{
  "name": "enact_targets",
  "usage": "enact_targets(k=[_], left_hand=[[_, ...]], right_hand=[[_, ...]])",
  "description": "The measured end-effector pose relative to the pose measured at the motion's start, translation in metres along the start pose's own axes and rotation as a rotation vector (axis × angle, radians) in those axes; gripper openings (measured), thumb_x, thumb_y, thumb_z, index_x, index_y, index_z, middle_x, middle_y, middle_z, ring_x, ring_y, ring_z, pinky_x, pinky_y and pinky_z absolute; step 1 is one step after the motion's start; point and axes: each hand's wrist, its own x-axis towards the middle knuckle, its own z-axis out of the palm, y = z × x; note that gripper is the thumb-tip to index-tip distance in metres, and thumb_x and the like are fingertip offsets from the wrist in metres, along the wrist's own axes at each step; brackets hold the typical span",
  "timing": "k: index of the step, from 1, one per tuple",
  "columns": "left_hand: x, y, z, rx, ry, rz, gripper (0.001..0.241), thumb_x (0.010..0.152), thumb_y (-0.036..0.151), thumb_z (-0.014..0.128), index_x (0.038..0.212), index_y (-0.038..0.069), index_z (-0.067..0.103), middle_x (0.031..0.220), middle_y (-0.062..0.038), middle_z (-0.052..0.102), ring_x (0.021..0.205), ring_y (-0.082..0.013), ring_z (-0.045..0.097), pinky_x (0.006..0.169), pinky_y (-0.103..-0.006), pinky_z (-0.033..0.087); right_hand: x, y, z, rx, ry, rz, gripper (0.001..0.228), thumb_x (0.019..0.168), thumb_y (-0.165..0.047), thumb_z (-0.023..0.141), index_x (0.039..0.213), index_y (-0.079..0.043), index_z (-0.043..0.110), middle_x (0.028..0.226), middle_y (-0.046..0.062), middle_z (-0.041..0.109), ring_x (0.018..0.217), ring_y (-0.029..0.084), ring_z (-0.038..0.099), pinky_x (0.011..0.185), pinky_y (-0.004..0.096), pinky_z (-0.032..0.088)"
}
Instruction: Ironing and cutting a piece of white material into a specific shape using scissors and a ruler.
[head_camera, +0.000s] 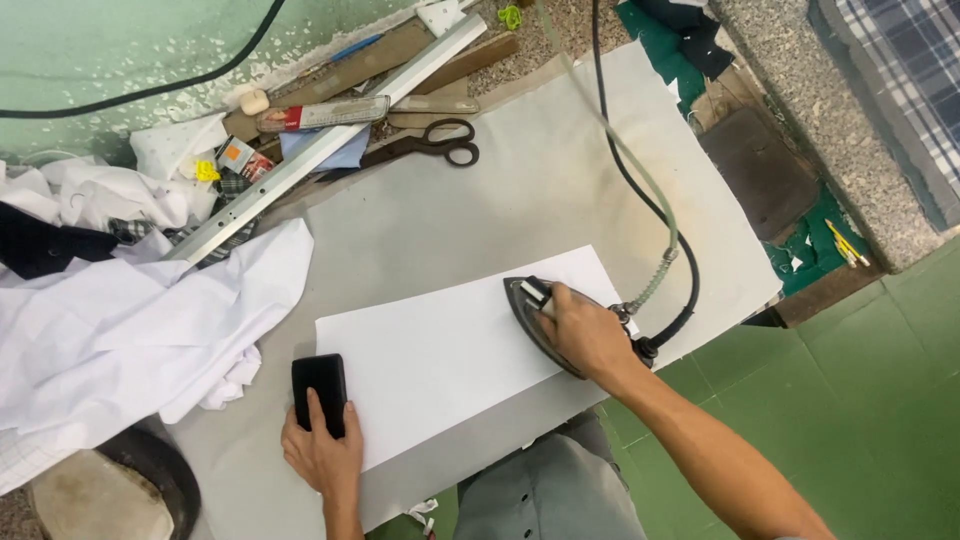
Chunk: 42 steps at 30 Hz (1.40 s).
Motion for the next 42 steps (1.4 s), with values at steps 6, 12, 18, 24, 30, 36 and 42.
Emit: enact_targets(k=[6, 12, 18, 24, 30, 36, 42], left_hand=[[-0.001, 0.001, 0.002, -0.026, 0.091, 0.049, 0.060, 0.092, 0.039, 0.073, 0.147, 0.014, 0.066, 0.134, -0.027, 0.062, 0.120, -0.0442, 0.057, 0.097, -0.0586, 0.047], [-0.004, -0.004, 0.009, -0.030, 0.080, 0.034, 0.061, 0.094, 0.043, 0.071, 0.146, 0.010, 0.068, 0.137, -0.028, 0.061, 0.126, -0.0457, 0.056, 0.105, -0.0593, 0.045], [-0.006, -0.004, 0.008, -0.038, 0.082, 0.056, 0.064, 0.094, 0.043, 0.071, 0.147, 0.009, 0.066, 0.135, -0.029, 0.060, 0.127, -0.0471, 0.055, 0.101, -0.0623, 0.046], [-0.005, -0.003, 0.003, -0.043, 0.041, 0.041, 0.065, 0.092, 0.041, 0.071, 0.149, 0.011, 0.064, 0.137, -0.029, 0.059, 0.130, -0.0454, 0.052, 0.104, -0.0622, 0.043], [-0.005, -0.003, 0.004, 0.066, 0.140, 0.123, 0.064, 0.089, 0.044, 0.075, 0.143, 0.009, 0.072, 0.137, -0.029, 0.062, 0.125, -0.0461, 0.058, 0.097, -0.0613, 0.050], [-0.001, -0.011, 0.024, 0.201, 0.264, 0.184, 0.064, 0.085, 0.050, 0.079, 0.136, 0.012, 0.081, 0.104, -0.028, 0.065, 0.095, -0.0437, 0.065, 0.085, -0.0548, 0.052], [0.021, 0.152, 0.020, -0.200, 0.090, 0.406, 0.069, 0.081, 0.040, 0.076, 0.144, 0.016, 0.061, 0.121, -0.028, 0.062, 0.101, -0.0445, 0.062, 0.092, -0.0549, 0.050]], right_hand=[[0.009, 0.073, -0.001, -0.015, 0.136, -0.014, 0.038, 0.105, -0.044, 0.052, 0.109, -0.007, 0.047, 0.091, 0.014, 0.070, 0.068, 0.045, 0.065, 0.055, 0.056, 0.051], [0.010, 0.114, -0.026, -0.002, 0.122, 0.002, 0.040, 0.106, -0.045, 0.049, 0.113, -0.007, 0.045, 0.080, 0.017, 0.069, 0.064, 0.046, 0.064, 0.054, 0.057, 0.049], [0.009, 0.117, -0.028, 0.024, 0.158, -0.043, 0.037, 0.106, -0.042, 0.052, 0.107, -0.006, 0.044, 0.075, 0.015, 0.067, 0.059, 0.045, 0.061, 0.050, 0.055, 0.046], [0.013, 0.127, -0.033, 0.034, 0.147, 0.031, 0.036, 0.106, -0.040, 0.052, 0.110, -0.006, 0.045, 0.084, 0.017, 0.070, 0.065, 0.043, 0.064, 0.053, 0.054, 0.049], [0.011, 0.161, -0.059, 0.013, 0.133, 0.051, 0.038, 0.106, -0.043, 0.051, 0.111, -0.006, 0.046, 0.082, 0.016, 0.071, 0.064, 0.043, 0.065, 0.055, 0.053, 0.050], [0.035, 0.247, -0.114, 0.003, 0.019, 0.102, 0.043, 0.105, -0.046, 0.050, 0.125, -0.007, 0.046, 0.081, 0.015, 0.068, 0.060, 0.036, 0.059, 0.049, 0.048, 0.044], [0.085, 0.297, -0.204, 0.114, 0.087, 0.318, 0.048, 0.105, -0.048, 0.049, 0.123, -0.004, 0.046, 0.106, 0.028, 0.069, 0.089, 0.048, 0.067, 0.070, 0.056, 0.051]])
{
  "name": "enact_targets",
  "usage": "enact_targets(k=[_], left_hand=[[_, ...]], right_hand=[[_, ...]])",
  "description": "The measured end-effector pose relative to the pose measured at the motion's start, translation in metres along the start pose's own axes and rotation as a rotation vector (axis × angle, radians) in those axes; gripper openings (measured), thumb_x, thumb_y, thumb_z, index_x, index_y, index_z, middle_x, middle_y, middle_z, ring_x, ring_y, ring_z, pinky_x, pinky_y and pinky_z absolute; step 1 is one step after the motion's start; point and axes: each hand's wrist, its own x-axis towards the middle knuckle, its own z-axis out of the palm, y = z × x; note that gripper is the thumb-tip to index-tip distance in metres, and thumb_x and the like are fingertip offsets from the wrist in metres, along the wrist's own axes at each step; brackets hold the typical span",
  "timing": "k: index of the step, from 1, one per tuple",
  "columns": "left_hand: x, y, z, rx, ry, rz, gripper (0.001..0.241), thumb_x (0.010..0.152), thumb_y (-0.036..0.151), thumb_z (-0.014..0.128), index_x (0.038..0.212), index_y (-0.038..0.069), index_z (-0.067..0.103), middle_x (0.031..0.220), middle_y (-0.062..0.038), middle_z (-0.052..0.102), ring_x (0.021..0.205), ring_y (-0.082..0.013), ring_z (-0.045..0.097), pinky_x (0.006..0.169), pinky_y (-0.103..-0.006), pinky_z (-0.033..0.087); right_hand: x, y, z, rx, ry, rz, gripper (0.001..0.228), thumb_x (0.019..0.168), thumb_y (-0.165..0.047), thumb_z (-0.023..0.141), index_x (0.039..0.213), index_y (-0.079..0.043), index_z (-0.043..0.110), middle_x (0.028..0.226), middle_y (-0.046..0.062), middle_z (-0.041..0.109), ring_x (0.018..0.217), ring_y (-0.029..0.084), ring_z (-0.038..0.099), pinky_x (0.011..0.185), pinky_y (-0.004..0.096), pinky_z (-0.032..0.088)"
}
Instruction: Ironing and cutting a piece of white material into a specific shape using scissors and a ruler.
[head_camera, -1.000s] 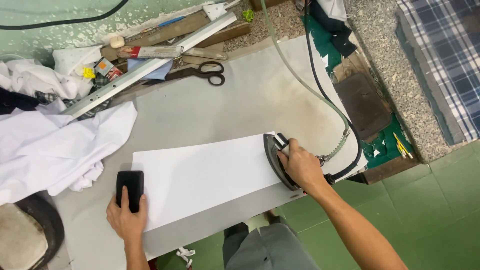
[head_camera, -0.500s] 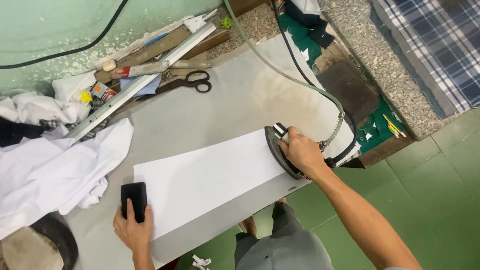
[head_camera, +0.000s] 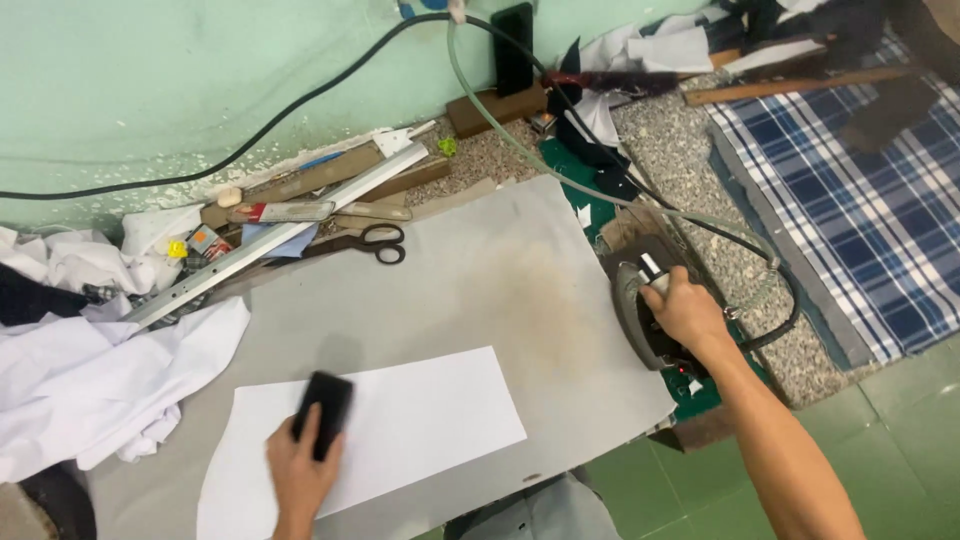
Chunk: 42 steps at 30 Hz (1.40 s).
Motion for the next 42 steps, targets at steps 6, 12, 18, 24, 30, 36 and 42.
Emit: enact_targets(k=[6, 12, 18, 24, 30, 36, 42], left_hand=[[0.101, 0.154, 0.074, -0.206, -0.229, 0.303, 0.061, 0.094, 0.034, 0.073, 0.149, 0.017, 0.052, 0.132, -0.023, 0.052, 0.115, -0.0380, 0.052, 0.095, -0.0499, 0.047], [0.169, 0.164, 0.133, -0.178, -0.469, 0.098, 0.058, 0.090, 0.022, 0.076, 0.146, 0.021, 0.060, 0.138, -0.026, 0.054, 0.130, -0.0385, 0.048, 0.110, -0.0497, 0.037], [0.137, 0.196, 0.069, -0.025, -0.181, -0.028, 0.072, 0.084, 0.036, 0.084, 0.146, 0.013, 0.057, 0.160, -0.028, 0.036, 0.148, -0.0459, 0.034, 0.121, -0.0602, 0.026], [-0.022, 0.138, 0.003, 0.203, -0.155, -0.567, 0.069, 0.104, 0.050, 0.052, 0.160, 0.013, 0.035, 0.169, -0.024, 0.017, 0.155, -0.0442, 0.018, 0.125, -0.0596, 0.016], [-0.109, 0.084, 0.003, 0.360, -0.088, -0.812, 0.072, 0.105, 0.051, 0.036, 0.162, 0.006, 0.026, 0.169, -0.024, 0.020, 0.156, -0.0421, 0.020, 0.125, -0.0589, 0.018], [-0.113, 0.079, 0.009, 0.263, -0.053, -0.934, 0.080, 0.105, 0.056, 0.027, 0.162, 0.001, 0.021, 0.170, -0.022, 0.019, 0.158, -0.0371, 0.015, 0.129, -0.0512, 0.009], [-0.117, 0.077, 0.006, 0.198, 0.047, -0.855, 0.078, 0.105, 0.049, 0.033, 0.161, -0.006, 0.024, 0.169, -0.026, 0.018, 0.158, -0.0401, 0.016, 0.129, -0.0525, 0.009]], right_hand=[[0.105, 0.028, 0.023, -0.105, 0.052, -0.057, 0.057, 0.105, -0.054, 0.043, 0.130, -0.002, 0.046, 0.110, 0.027, 0.070, 0.092, 0.050, 0.069, 0.070, 0.059, 0.052], [0.084, -0.107, 0.071, -0.410, 0.874, -1.004, 0.030, 0.088, -0.013, 0.067, 0.118, -0.009, 0.072, 0.103, 0.012, 0.067, 0.096, 0.032, 0.068, 0.076, 0.036, 0.055], [0.125, -0.298, 0.204, -0.149, 0.476, -1.562, 0.054, 0.082, 0.005, 0.065, 0.135, 0.001, 0.061, 0.124, 0.017, 0.064, 0.112, 0.036, 0.061, 0.091, 0.043, 0.057], [0.190, -0.372, 0.289, -0.639, 0.622, -1.549, 0.057, 0.087, -0.008, 0.059, 0.144, -0.006, 0.057, 0.111, 0.021, 0.066, 0.099, 0.040, 0.062, 0.086, 0.047, 0.055], [0.207, -0.380, 0.273, -0.511, 0.156, -1.459, 0.092, 0.064, 0.005, 0.077, 0.147, 0.009, 0.038, 0.119, 0.033, 0.048, 0.104, 0.051, 0.050, 0.096, 0.057, 0.047], [0.063, -0.404, 0.175, -0.536, -0.371, -0.743, 0.055, 0.095, -0.004, 0.053, 0.145, -0.005, 0.032, 0.090, 0.027, 0.065, 0.078, 0.042, 0.063, 0.061, 0.050, 0.047], [-0.009, -0.301, 0.145, 0.058, -0.269, -0.550, 0.034, 0.088, -0.028, 0.077, 0.107, -0.010, 0.055, 0.099, -0.005, 0.082, 0.088, 0.020, 0.063, 0.074, 0.036, 0.047]])
